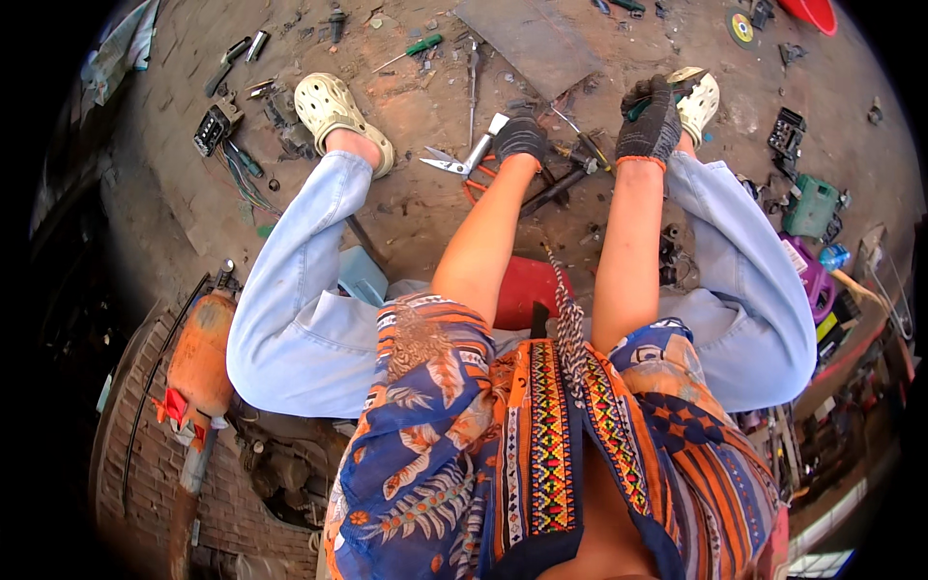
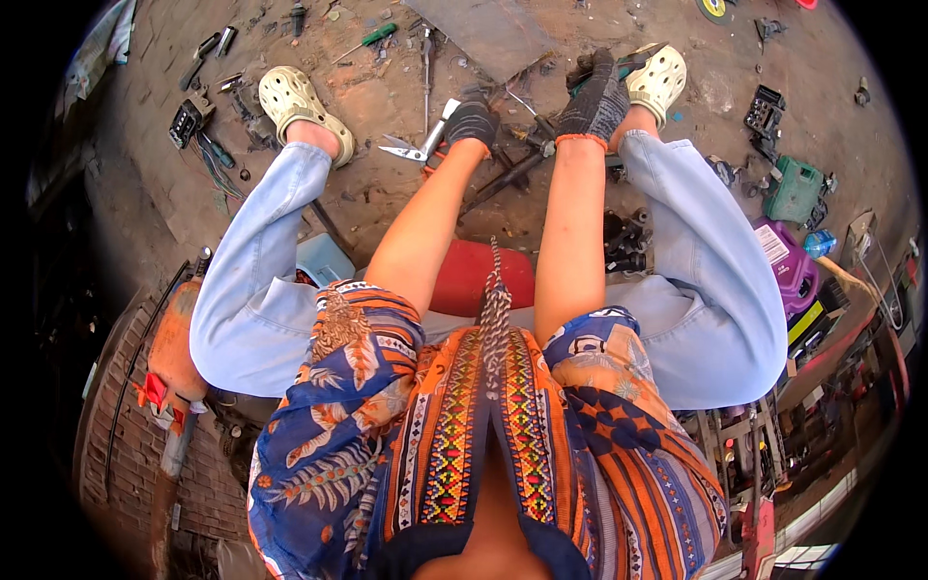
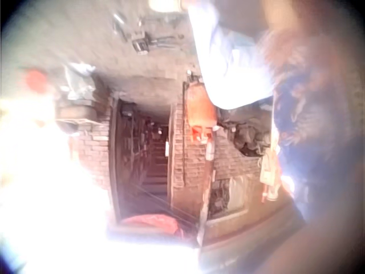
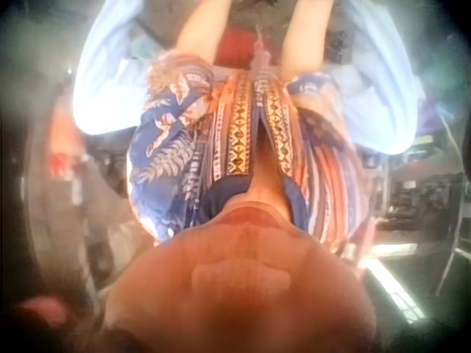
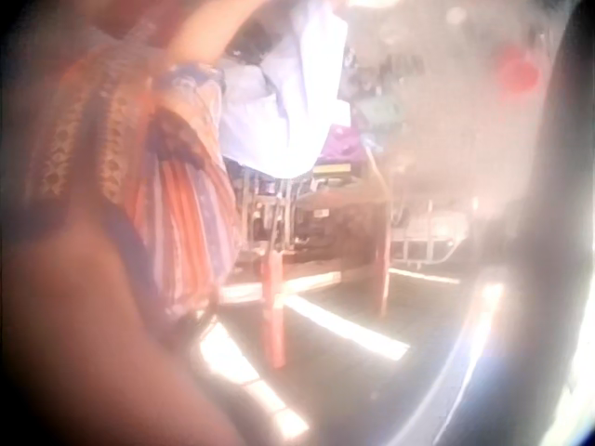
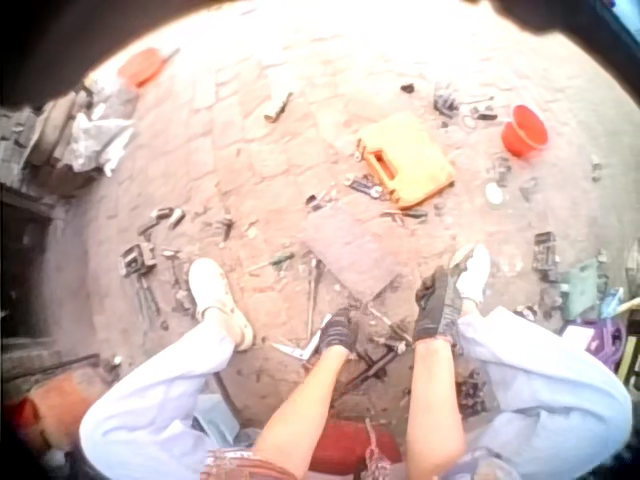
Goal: The person sits on the ground and uses pliers to repeatedly scrape and clean a small cylindrical metal part. They rotate the part frequently to access different sides and continue the scraping motion throughout the clip.
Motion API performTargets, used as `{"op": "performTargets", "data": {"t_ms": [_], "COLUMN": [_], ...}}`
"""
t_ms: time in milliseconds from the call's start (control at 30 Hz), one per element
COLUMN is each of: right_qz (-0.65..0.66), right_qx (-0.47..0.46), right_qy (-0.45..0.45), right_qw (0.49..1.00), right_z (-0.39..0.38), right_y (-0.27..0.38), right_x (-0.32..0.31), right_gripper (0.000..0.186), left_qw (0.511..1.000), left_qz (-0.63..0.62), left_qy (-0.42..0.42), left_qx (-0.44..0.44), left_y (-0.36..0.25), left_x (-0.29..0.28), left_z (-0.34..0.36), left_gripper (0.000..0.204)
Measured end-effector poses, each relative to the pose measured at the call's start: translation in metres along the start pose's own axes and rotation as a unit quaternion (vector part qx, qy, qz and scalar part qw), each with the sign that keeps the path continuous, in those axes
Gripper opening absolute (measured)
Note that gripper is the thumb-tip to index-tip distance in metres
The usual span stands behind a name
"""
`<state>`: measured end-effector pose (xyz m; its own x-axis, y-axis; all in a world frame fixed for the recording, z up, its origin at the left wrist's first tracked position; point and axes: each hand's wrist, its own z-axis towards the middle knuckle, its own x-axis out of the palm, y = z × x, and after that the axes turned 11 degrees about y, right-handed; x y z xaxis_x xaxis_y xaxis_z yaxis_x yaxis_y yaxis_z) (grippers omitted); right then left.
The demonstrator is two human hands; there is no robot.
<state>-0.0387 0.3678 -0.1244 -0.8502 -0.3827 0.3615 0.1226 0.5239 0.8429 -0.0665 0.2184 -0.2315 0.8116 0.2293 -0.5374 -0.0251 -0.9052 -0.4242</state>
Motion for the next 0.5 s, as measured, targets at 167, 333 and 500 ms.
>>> {"op": "performTargets", "data": {"t_ms": [167,333,500], "right_qz": [0.032,0.045,-0.198], "right_qx": [-0.029,-0.038,-0.127], "right_qy": [0.046,0.096,0.181], "right_qw": [0.998,0.994,0.955], "right_z": [-0.006,-0.021,-0.067], "right_y": [0.007,0.006,0.049], "right_x": [0.012,0.018,0.060], "right_gripper": [0.017,0.015,0.046], "left_qw": [0.856,0.763,0.762], "left_qz": [-0.513,-0.638,-0.628], "left_qy": [0.029,0.013,0.051], "left_qx": [0.062,0.103,0.153], "left_y": [0.060,0.085,0.099], "left_x": [-0.043,-0.104,-0.152], "left_z": [-0.021,-0.059,-0.100], "left_gripper": [0.011,0.007,0.012]}}
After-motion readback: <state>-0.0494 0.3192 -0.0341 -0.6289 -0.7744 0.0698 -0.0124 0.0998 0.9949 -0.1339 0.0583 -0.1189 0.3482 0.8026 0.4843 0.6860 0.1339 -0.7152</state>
